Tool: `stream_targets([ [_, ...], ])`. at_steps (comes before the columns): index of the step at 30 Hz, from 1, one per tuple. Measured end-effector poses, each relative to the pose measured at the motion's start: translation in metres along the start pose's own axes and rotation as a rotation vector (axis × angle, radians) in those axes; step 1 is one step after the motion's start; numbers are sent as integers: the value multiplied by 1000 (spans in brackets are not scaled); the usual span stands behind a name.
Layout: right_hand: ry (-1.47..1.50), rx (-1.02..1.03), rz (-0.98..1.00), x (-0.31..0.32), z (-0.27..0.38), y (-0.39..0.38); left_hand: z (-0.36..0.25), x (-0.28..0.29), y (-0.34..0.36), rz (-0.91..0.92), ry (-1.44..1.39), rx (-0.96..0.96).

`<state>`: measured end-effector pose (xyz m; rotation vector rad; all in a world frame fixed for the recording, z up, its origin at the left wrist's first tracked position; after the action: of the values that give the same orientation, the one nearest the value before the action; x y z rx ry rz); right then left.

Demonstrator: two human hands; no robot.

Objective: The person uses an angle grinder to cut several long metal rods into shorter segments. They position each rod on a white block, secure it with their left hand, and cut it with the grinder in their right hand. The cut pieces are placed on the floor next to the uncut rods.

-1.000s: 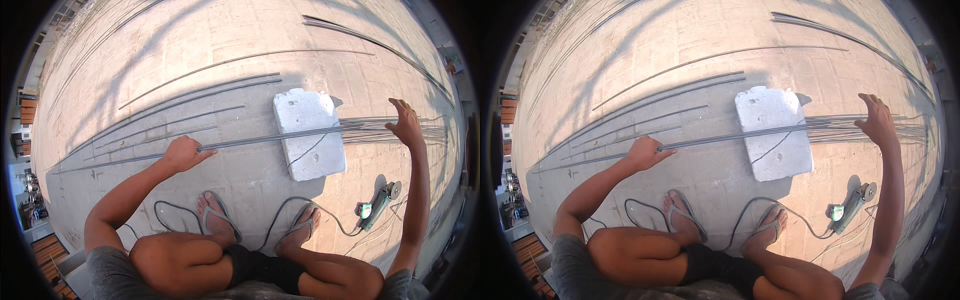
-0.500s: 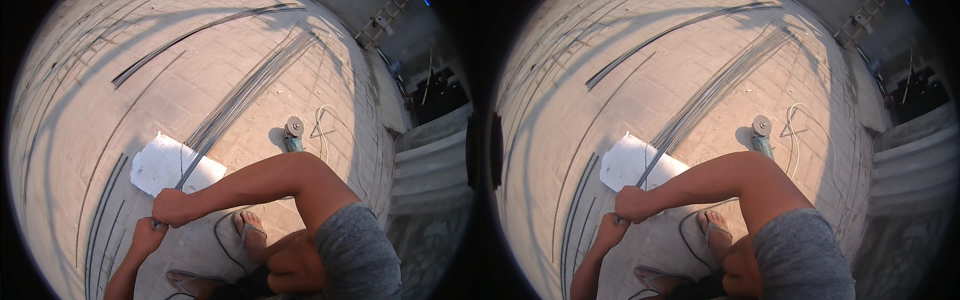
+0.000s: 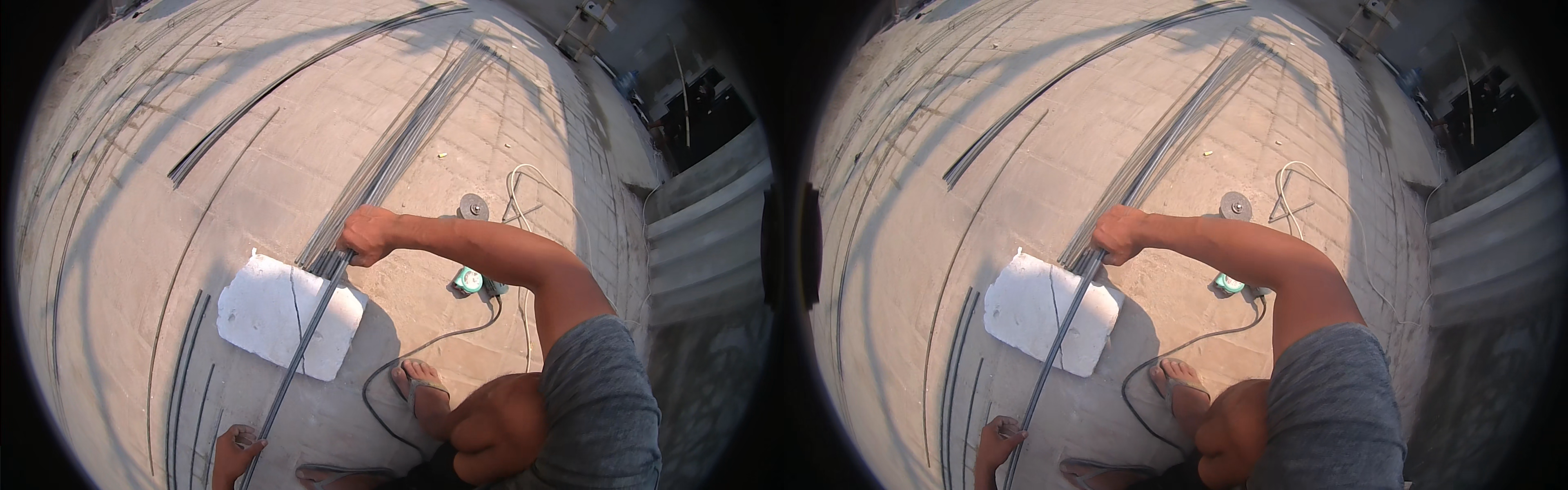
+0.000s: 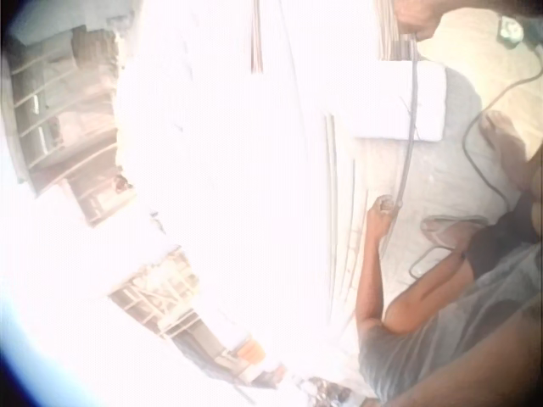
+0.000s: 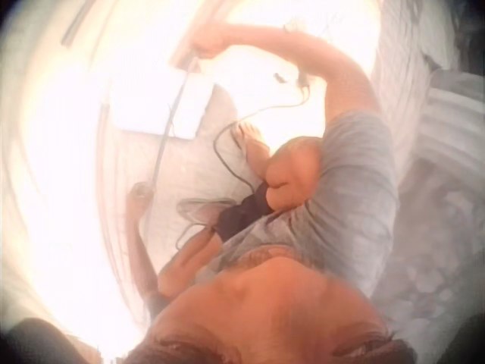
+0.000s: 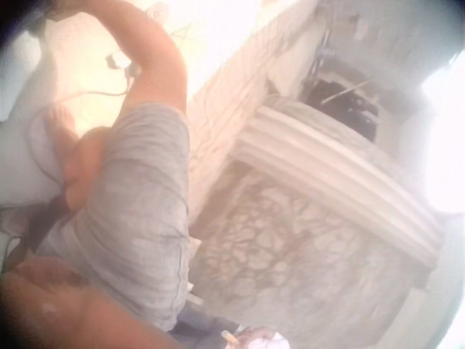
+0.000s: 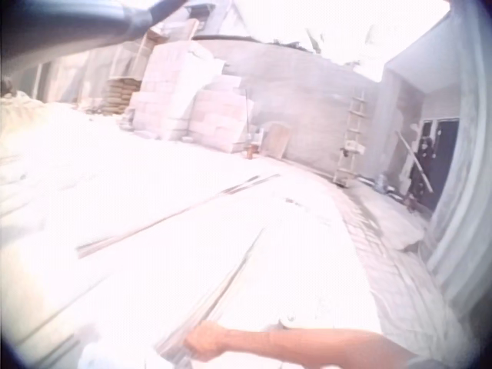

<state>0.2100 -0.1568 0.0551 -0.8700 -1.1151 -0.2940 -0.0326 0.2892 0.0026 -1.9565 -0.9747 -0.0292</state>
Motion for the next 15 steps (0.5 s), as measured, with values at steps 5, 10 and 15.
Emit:
stream_targets([
  [5, -17, -121, -51, 14, -95, -31, 47, -25, -4, 170, 120, 42],
  [10, -53, -167, -122, 1, -152, -46, 55, -34, -12, 348, 76, 248],
  [15, -50, -201, -216, -7, -179, -42, 41, -30, -16, 72, 36, 32],
])
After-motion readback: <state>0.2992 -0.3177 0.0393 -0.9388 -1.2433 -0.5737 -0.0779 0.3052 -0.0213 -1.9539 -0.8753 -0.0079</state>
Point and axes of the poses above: each hand's wrist, its own y-axis towards the middle knuckle, its own x-axis out of the back of the hand, z = x × y, the point moved 9 cm from there along y, towards the middle knuckle, and after that the axes turned 9 degrees about z, right-handed, at the moved point
